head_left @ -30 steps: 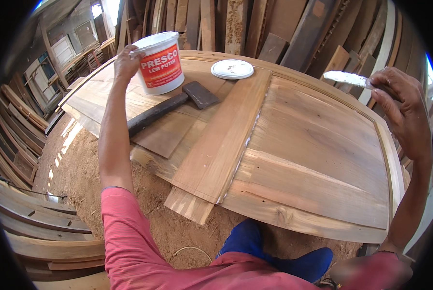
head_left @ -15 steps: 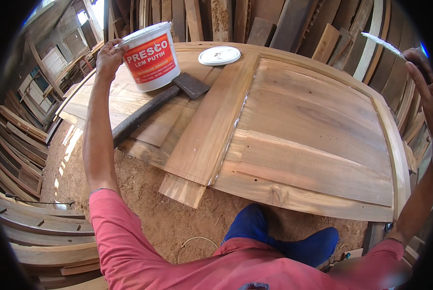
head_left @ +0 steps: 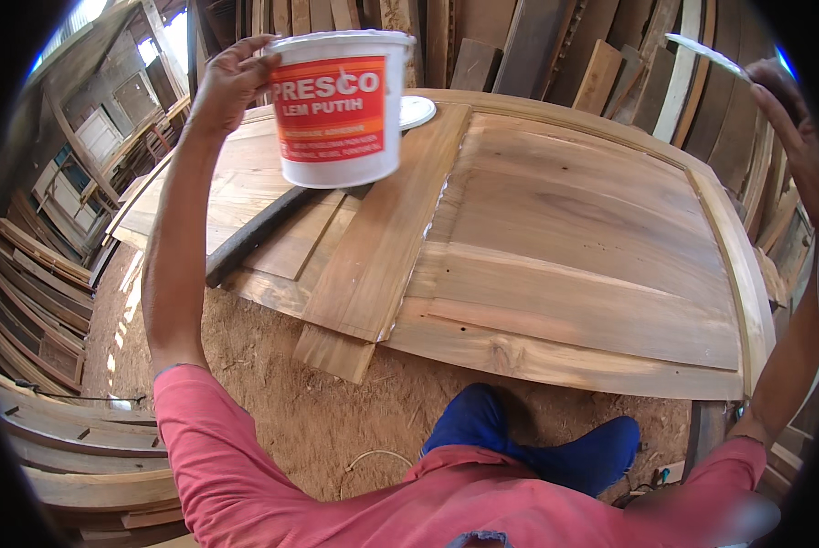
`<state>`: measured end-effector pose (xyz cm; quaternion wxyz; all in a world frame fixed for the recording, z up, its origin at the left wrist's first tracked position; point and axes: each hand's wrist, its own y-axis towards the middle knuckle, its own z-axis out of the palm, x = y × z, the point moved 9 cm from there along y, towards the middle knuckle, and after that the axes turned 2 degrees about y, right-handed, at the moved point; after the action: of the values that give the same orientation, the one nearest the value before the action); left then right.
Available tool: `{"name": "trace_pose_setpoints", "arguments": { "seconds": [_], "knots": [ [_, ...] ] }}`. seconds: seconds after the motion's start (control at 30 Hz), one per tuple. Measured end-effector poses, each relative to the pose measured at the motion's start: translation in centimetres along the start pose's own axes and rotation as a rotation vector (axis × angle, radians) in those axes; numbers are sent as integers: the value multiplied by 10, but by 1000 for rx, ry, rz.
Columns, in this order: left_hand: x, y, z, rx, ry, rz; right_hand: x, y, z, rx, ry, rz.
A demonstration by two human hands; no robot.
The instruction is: The person applies wood filler to the seams and edges of a wooden door panel using a putty knife. They lift and flip the panel to access different sides, and re-dip the tool into a white tub of adhesive compound.
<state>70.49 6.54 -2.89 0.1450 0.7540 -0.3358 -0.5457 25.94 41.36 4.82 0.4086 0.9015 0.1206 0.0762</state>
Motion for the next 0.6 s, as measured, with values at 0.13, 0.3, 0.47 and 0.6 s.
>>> {"name": "trace_pose_setpoints", "arguments": {
  "seconds": [0.13,0.3,0.47,0.6],
  "knots": [
    [-23,11,126,220,-222,30,-7,-3,-2,74,-199,-3],
    [-71,-16,246,433,-181,85,-1,2,27,125,-201,14],
    [-98,-59,313,476,-126,127,-5,13,70,300,-391,153],
    [-101,-62,317,529,-44,35,-13,16,117,600,-538,293]
  ]
}}
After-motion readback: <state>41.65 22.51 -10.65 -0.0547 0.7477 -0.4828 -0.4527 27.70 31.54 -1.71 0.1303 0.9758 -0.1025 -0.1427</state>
